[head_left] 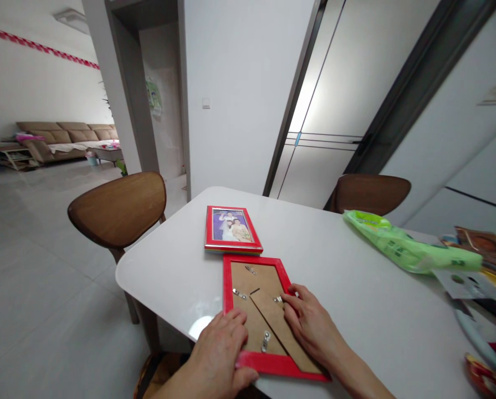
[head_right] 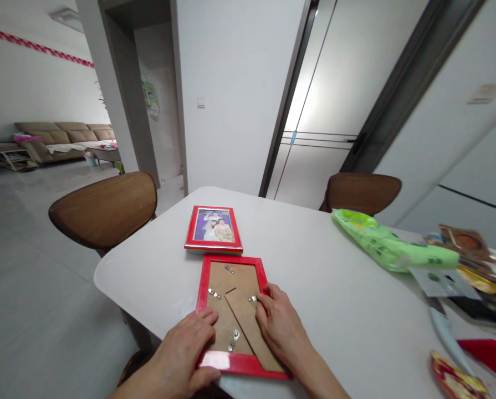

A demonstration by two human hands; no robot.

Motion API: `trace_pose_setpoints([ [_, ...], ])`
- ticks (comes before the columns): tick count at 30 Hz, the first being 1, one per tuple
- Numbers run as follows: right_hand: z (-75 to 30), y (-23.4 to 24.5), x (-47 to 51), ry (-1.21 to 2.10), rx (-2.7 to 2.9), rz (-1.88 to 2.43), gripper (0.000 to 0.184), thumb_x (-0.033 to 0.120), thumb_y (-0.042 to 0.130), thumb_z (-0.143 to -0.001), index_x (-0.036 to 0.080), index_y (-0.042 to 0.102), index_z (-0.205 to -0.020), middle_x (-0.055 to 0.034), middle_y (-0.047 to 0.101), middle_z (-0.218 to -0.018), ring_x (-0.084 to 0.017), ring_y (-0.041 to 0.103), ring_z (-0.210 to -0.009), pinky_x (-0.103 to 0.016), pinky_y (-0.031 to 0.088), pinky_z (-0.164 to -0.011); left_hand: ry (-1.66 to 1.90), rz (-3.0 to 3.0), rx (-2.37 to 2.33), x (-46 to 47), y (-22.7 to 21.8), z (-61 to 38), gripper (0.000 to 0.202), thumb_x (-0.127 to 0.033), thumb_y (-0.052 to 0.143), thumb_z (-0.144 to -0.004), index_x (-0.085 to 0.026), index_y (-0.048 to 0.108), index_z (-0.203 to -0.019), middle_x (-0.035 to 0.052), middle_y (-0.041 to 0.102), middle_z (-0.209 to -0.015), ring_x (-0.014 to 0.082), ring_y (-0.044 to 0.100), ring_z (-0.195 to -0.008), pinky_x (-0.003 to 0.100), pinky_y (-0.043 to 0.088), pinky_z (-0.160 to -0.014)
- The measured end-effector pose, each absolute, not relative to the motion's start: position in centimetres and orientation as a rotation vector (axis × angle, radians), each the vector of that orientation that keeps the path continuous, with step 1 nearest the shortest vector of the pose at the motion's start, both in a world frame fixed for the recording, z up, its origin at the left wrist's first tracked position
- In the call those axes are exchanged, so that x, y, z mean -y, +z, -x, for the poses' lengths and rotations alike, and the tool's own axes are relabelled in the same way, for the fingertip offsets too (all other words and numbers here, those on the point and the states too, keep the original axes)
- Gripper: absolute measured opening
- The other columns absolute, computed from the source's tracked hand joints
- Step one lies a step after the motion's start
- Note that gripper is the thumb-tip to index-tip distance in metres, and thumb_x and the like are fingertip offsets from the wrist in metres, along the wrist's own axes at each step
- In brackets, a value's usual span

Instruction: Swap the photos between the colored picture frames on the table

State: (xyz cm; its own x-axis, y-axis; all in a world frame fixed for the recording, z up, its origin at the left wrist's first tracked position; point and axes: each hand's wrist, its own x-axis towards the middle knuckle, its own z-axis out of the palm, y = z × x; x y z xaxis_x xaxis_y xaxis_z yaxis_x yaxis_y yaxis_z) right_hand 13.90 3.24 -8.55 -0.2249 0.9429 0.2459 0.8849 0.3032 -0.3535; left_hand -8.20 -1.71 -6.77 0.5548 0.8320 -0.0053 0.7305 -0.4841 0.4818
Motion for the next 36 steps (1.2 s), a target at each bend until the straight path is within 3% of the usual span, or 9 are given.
trace_pose_setpoints([
  [6, -13.9, -8.4, -1.8, 0.049, 2.217, 1.557, 0.029, 0.029, 0.039, -0.079, 0.016, 0.06, -0.094, -0.0117, 0.051, -0.104, -0.021, 0.047, -0.095, -0.037, 0.039, -0.083, 0.351, -2.373, -1.247, 1.6, -6.7, 8.8, 0.036, -0.034, 0.064, -0.064, -0.018, 0.053, -0.095, 0.0076, 0.04, -0.128, 0.0204, 0.033, -0.118, 0.032, 0.023, -0.099],
  [9, -13.0, -8.2, 0.0, 0.0, 2.363, 1.38, 0.028, 0.029, 0.043, -0.077, 0.023, 0.058, -0.1, -0.0088, 0.05, -0.11, -0.023, 0.043, -0.103, -0.041, 0.036, -0.086, 0.351, -2.378, -1.225, 1.5, -6.8, 9.1, 0.032, -0.032, 0.066, -0.063, -0.017, 0.054, -0.09, 0.0076, 0.04, -0.127, 0.0201, 0.033, -0.118, 0.031, 0.023, -0.099],
  [13, -11.5, -7.5, 1.9, 0.099, 2.552, 1.162, 0.028, 0.026, 0.043, -0.078, 0.032, 0.056, -0.102, -0.0039, 0.051, -0.112, -0.02, 0.043, -0.104, -0.038, 0.037, -0.085, 0.346, -2.371, -1.206, 1.3, -6.8, 9.5, 0.03, -0.029, 0.065, -0.064, -0.017, 0.054, -0.09, 0.008, 0.039, -0.128, 0.02, 0.031, -0.119, 0.032, 0.024, -0.099],
  [29, -11.1, -6.1, 2.2, 0.189, 2.649, 1.089, 0.027, 0.027, 0.043, -0.078, 0.029, 0.057, -0.101, -0.0047, 0.053, -0.107, -0.021, 0.041, -0.103, -0.039, 0.035, -0.084, 0.387, -2.391, -1.182, 1.2, -7.2, 9.8, 0.033, -0.035, 0.065, -0.065, -0.017, 0.053, -0.09, 0.0085, 0.042, -0.126, 0.019, 0.032, -0.119, 0.031, 0.025, -0.098],
  [36, -9.6, -6.6, 0.5, 0.223, 2.445, 1.24, 0.029, 0.026, 0.041, -0.078, 0.025, 0.055, -0.104, -0.0062, 0.055, -0.104, -0.019, 0.048, -0.095, -0.034, 0.039, -0.081, 0.375, -2.352, -1.214, 1.3, -7.0, 9.8, 0.03, -0.032, 0.066, -0.063, -0.018, 0.054, -0.086, 0.0067, 0.042, -0.126, 0.02, 0.033, -0.118, 0.032, 0.027, -0.096],
])
